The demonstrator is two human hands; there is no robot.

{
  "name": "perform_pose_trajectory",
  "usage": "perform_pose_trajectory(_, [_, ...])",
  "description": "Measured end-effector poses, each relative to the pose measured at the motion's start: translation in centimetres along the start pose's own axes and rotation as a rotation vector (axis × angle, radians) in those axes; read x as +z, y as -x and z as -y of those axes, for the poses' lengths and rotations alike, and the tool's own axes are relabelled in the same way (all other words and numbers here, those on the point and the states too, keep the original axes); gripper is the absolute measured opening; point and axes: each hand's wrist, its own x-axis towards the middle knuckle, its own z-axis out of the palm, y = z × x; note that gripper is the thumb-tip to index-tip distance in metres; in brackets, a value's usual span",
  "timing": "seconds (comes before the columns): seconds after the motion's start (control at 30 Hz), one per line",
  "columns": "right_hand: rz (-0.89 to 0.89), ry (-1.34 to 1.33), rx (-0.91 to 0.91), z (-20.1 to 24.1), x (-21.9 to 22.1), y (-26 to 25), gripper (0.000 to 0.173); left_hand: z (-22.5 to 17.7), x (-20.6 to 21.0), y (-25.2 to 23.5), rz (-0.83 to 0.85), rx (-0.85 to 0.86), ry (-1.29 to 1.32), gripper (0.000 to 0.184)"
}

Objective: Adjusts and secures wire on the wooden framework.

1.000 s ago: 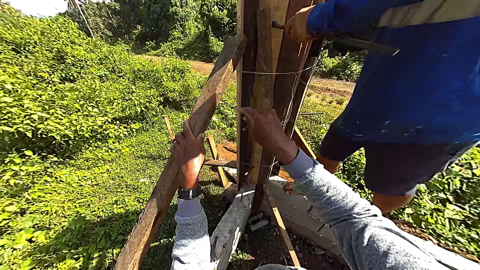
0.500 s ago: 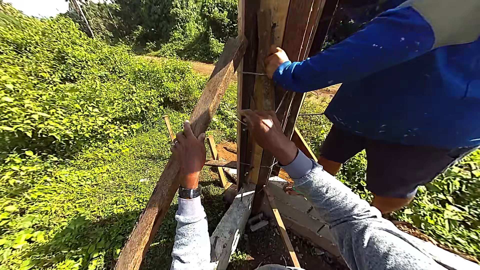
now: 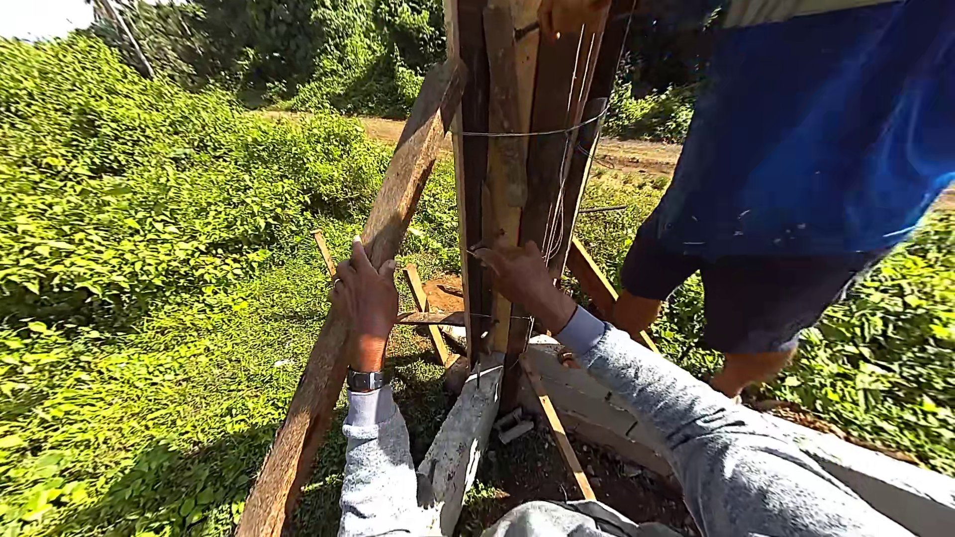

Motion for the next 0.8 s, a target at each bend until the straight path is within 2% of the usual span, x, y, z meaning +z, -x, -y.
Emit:
perform_pose_trajectory(0.07, [-0.128, 0.017, -0.096, -1.9, 0.9, 2.2, 0.032, 0.0, 0.1, 0.0, -0.006, 0.008, 0.0, 0.074])
perform_pose_trajectory(0.13, [-0.16, 0.04, -0.134, -4.4, 1.9, 4.4, 0.031, 0.1, 0.2, 0.0, -0.017, 0.015, 0.0, 0.075])
perform_pose_trajectory(0.37, [-0.002, 0.128, -0.049, -12.7, 6.1, 10.2, 0.035, -0.1, 0.2, 0.1, -0.029, -0.002, 0.033, 0.072])
perform_pose_trajectory(0.6, [0.135, 0.291, 0.089, -17.2, 8.7, 10.0, 0.042, -0.2, 0.1, 0.3, -0.016, 0.015, 0.004, 0.074])
perform_pose_trajectory(0.8, [0.247, 0.23, 0.104, -20.5, 9.6, 7.9, 0.042, -0.7, -0.4, 0.2, 0.012, -0.013, -0.033, 0.074])
